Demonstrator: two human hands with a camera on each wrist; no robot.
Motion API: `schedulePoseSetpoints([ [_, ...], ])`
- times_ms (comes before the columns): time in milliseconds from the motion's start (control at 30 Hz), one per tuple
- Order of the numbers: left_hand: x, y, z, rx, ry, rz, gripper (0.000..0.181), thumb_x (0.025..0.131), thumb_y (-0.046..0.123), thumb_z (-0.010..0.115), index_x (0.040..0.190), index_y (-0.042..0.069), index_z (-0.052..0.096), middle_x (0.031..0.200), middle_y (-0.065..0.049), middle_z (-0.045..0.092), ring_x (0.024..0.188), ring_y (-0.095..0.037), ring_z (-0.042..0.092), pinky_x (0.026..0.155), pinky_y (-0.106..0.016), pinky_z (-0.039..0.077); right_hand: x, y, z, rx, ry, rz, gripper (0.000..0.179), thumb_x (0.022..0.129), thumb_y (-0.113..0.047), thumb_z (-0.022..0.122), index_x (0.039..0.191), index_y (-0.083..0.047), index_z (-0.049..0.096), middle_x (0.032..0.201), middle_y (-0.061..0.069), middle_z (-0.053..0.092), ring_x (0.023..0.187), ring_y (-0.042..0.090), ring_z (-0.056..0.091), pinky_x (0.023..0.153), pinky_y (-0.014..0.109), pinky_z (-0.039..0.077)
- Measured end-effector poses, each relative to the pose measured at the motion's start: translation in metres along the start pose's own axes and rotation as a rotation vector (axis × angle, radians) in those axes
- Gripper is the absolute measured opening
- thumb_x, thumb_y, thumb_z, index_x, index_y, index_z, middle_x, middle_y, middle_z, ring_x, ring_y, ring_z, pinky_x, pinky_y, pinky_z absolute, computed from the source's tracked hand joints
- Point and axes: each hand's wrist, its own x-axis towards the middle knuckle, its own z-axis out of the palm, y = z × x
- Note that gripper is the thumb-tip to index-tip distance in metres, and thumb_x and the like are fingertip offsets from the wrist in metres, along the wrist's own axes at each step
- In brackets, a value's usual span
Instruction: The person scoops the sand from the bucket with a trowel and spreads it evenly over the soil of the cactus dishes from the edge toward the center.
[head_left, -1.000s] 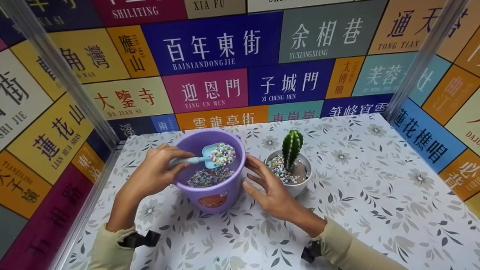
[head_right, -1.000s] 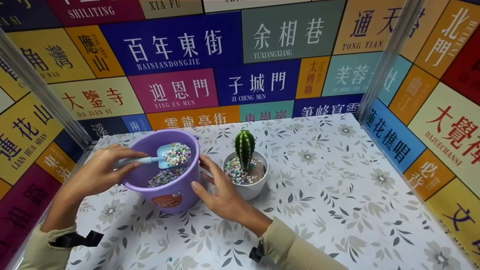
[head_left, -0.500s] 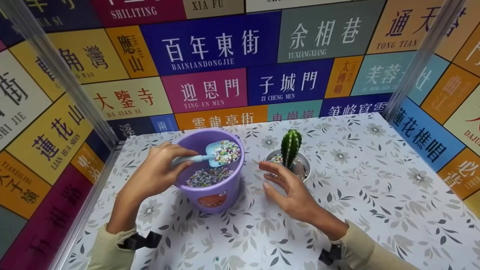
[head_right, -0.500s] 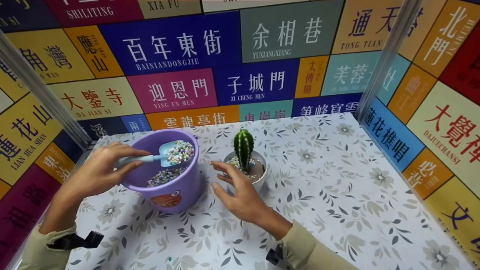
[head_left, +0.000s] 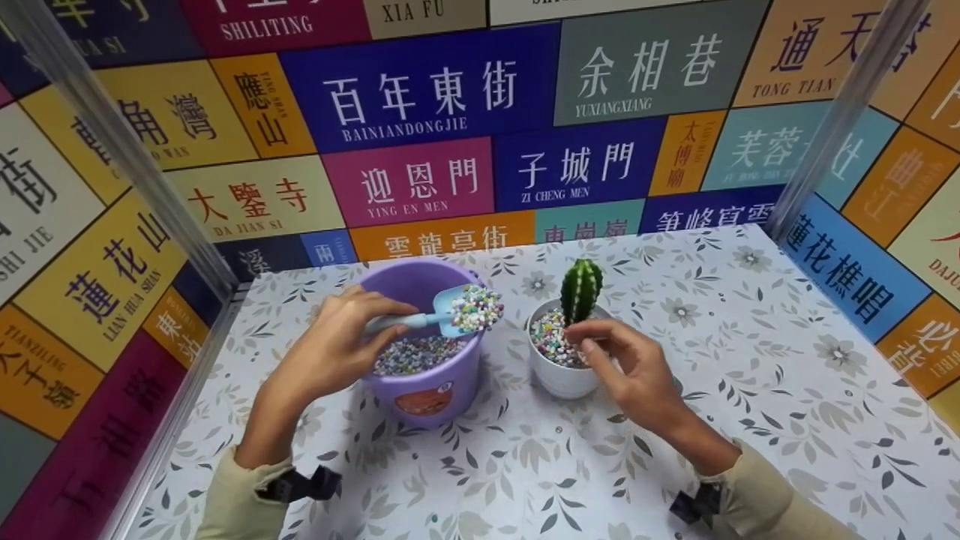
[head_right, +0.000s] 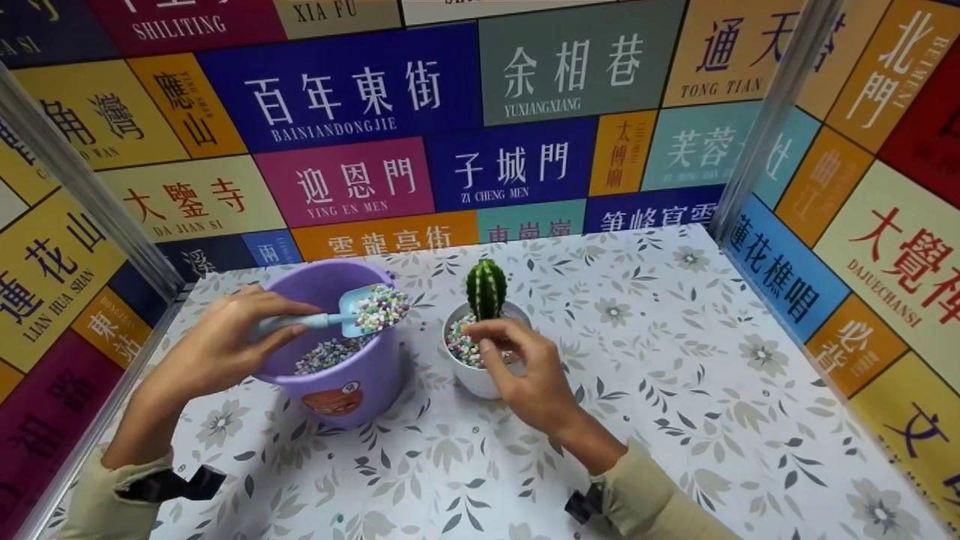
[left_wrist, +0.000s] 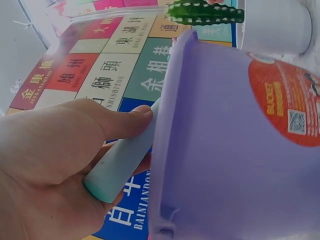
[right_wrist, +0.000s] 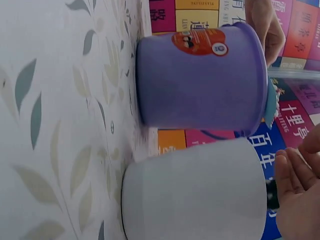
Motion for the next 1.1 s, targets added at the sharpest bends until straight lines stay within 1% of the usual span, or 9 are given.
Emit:
schedulePoseSetpoints([
  [100, 0.002, 0.003, 0.004, -0.006, 0.001, 0.004, 0.023, 0.097, 0.015, 0.081, 0.120, 0.014, 0.083, 0.116, -0.002, 0.083, 0.119, -0.030, 0.070, 0.105, -0.059, 0.045, 0.002, 0.002, -0.009, 0.033, 0.065, -0.049, 0.026, 0.102, 0.016, 0.056, 0.119, 0.007, 0.073, 0.110, 0.030, 0.072, 0.100, 0.024, 0.075, 0.089, 0.027, 0.061],
  [300, 0.009, 0.010, 0.010, -0.011, -0.007, 0.035, 0.023, 0.097, 0.013, 0.080, 0.120, 0.013, 0.083, 0.115, -0.002, 0.083, 0.109, -0.027, 0.069, 0.101, -0.052, 0.047, 0.003, 0.010, -0.025, 0.028, 0.166, -0.085, 0.022, 0.101, 0.017, 0.055, 0.110, 0.010, 0.073, 0.102, 0.025, 0.073, 0.094, 0.022, 0.074, 0.084, 0.025, 0.060],
  [400, 0.012, 0.013, 0.013, -0.010, -0.007, 0.040, 0.023, 0.097, 0.014, 0.080, 0.120, 0.014, 0.083, 0.114, -0.001, 0.084, 0.104, -0.025, 0.068, 0.097, -0.048, 0.047, 0.004, 0.017, -0.031, -0.025, 0.187, -0.067, 0.020, 0.102, 0.015, 0.055, 0.110, 0.010, 0.073, 0.104, 0.025, 0.072, 0.096, 0.023, 0.073, 0.086, 0.025, 0.059],
  [500, 0.015, 0.016, 0.016, -0.014, -0.001, 0.056, 0.022, 0.097, 0.016, 0.080, 0.119, 0.013, 0.083, 0.113, -0.001, 0.084, 0.099, -0.023, 0.067, 0.092, -0.043, 0.049, 0.005, 0.024, -0.036, -0.100, 0.193, -0.024, 0.021, 0.102, 0.013, 0.057, 0.115, 0.007, 0.072, 0.111, 0.021, 0.072, 0.107, 0.019, 0.071, 0.095, 0.024, 0.056],
  [600, 0.016, 0.019, 0.019, -0.030, -0.007, 0.063, 0.022, 0.098, 0.017, 0.080, 0.119, 0.012, 0.083, 0.112, -0.001, 0.084, 0.095, -0.021, 0.064, 0.091, -0.040, 0.046, 0.005, 0.030, -0.039, -0.167, 0.162, 0.030, 0.027, 0.101, 0.009, 0.061, 0.126, 0.002, 0.071, 0.125, 0.017, 0.071, 0.124, 0.016, 0.066, 0.106, 0.027, 0.050],
  [733, 0.018, 0.024, 0.024, -0.042, -0.023, 0.058, 0.022, 0.098, 0.017, 0.079, 0.119, 0.014, 0.083, 0.112, 0.001, 0.084, 0.093, -0.018, 0.061, 0.092, -0.040, 0.039, 0.004, 0.039, -0.043, -0.205, 0.075, 0.097, 0.043, 0.101, 0.004, 0.066, 0.144, -0.002, 0.063, 0.146, 0.016, 0.063, 0.143, 0.018, 0.055, 0.115, 0.030, 0.043],
  [833, 0.020, 0.028, 0.027, -0.041, -0.038, 0.059, 0.021, 0.099, 0.017, 0.079, 0.120, 0.015, 0.083, 0.112, 0.002, 0.084, 0.093, -0.017, 0.060, 0.091, -0.041, 0.038, 0.002, 0.045, -0.044, -0.212, 0.004, 0.124, 0.053, 0.102, 0.001, 0.067, 0.153, -0.004, 0.055, 0.158, 0.016, 0.055, 0.152, 0.022, 0.047, 0.120, 0.030, 0.039],
  [900, 0.021, 0.031, 0.029, -0.034, -0.046, 0.068, 0.021, 0.099, 0.017, 0.079, 0.119, 0.015, 0.083, 0.113, 0.002, 0.084, 0.094, -0.017, 0.061, 0.091, -0.041, 0.038, 0.001, 0.048, -0.045, -0.212, -0.040, 0.135, 0.059, 0.101, -0.001, 0.068, 0.157, -0.005, 0.050, 0.164, 0.015, 0.049, 0.155, 0.025, 0.043, 0.123, 0.034, 0.036],
  [1100, 0.026, 0.039, 0.031, -0.012, -0.055, 0.096, 0.021, 0.100, 0.020, 0.078, 0.119, 0.015, 0.083, 0.114, 0.001, 0.084, 0.095, -0.020, 0.061, 0.089, -0.041, 0.039, -0.003, 0.050, -0.049, -0.204, -0.165, 0.212, 0.077, 0.102, -0.012, 0.071, 0.169, -0.015, 0.033, 0.176, 0.010, 0.031, 0.165, 0.035, 0.027, 0.129, 0.063, 0.024],
])
